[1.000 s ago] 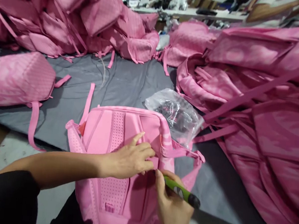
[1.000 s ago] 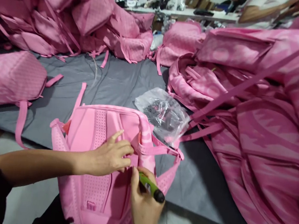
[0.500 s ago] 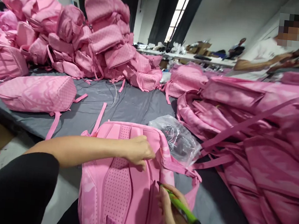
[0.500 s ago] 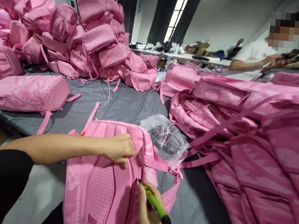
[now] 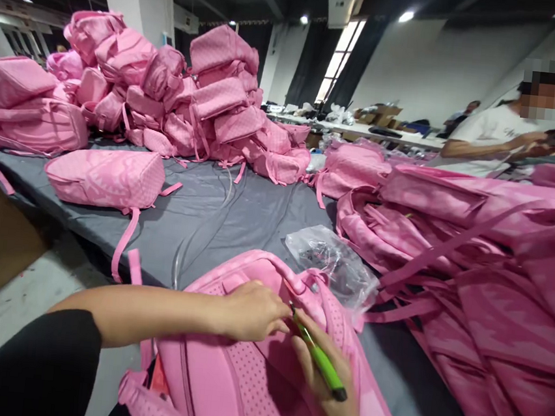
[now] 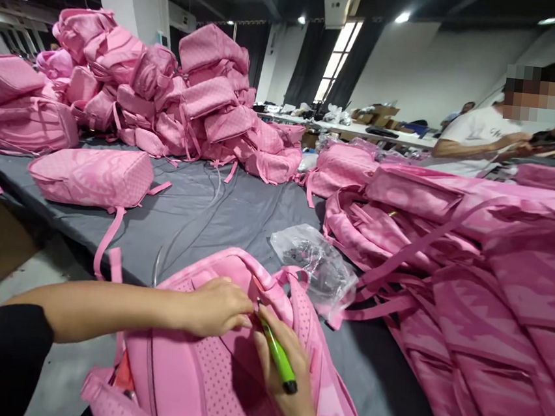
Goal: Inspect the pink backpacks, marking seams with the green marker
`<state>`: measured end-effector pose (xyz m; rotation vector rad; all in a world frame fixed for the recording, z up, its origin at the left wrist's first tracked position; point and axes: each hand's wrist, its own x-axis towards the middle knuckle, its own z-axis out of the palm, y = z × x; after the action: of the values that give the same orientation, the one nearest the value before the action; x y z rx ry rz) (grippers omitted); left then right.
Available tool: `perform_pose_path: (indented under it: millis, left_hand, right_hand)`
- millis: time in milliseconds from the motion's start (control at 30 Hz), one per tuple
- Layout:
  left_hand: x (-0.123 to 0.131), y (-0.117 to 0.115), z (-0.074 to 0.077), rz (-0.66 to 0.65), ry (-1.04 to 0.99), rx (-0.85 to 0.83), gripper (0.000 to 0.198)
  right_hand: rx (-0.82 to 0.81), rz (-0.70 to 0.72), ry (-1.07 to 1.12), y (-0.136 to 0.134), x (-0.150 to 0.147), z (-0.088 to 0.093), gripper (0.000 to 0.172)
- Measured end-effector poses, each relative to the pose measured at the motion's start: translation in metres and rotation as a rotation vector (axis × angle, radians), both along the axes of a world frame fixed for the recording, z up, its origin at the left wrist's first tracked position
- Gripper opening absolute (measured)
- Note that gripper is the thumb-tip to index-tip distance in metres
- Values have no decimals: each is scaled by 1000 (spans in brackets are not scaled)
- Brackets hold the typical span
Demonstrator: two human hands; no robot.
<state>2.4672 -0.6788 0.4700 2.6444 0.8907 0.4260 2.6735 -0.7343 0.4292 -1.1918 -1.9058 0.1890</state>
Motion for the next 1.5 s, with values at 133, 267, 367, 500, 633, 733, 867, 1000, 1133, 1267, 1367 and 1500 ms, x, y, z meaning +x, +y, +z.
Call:
perform_pose_path:
  millis: [133,267,367,500,633,733,867,1000,1133,1267,1367,1500]
  left_hand:
    - [0,23,-1,-25,-132,399,19]
    - [5,52,17,-37,-22,308,53]
    - [19,65,18,-1,228,230,78]
    - [25,62,11,-11,277,353,75]
    - [14,44,8,-150,185,562,91]
    - [16,37,0,-132,276,608,109]
    - [26,42,-14,-63,372,658,117]
    - [27,43,-15,-78,295,674,92]
    - [28,38,-9,-73,254,621,63]
    - [31,40,-13,-16,247,554,70]
    - [33,43,-17,6,242,508,71]
    - [38,47,-19,20,257,469,76]
  right_hand:
    - [130,-81,-67,6,-6,-27,31]
    - [184,-216,5,-2,-22,-31,32]
    - [169,-237,34,-18,-36,-32,26]
    - [162,-89,-21,-39,-43,-29,21]
    - [163,-33,-44,-35,-32,-28,29]
    - [93,-9,36,-31,-26,-28,30]
    - [53,67,63,-36,-27,-28,27]
    - [-39,34,109,-37,-21,-32,27]
    - [-138,-80,175,-38,-8,-29,35]
    - [-147,-57,-9,-38,4,-10,25]
    - [-247,-15,-19,-33,9,10,26]
    - [-392,9,-4,-13,6,26,22]
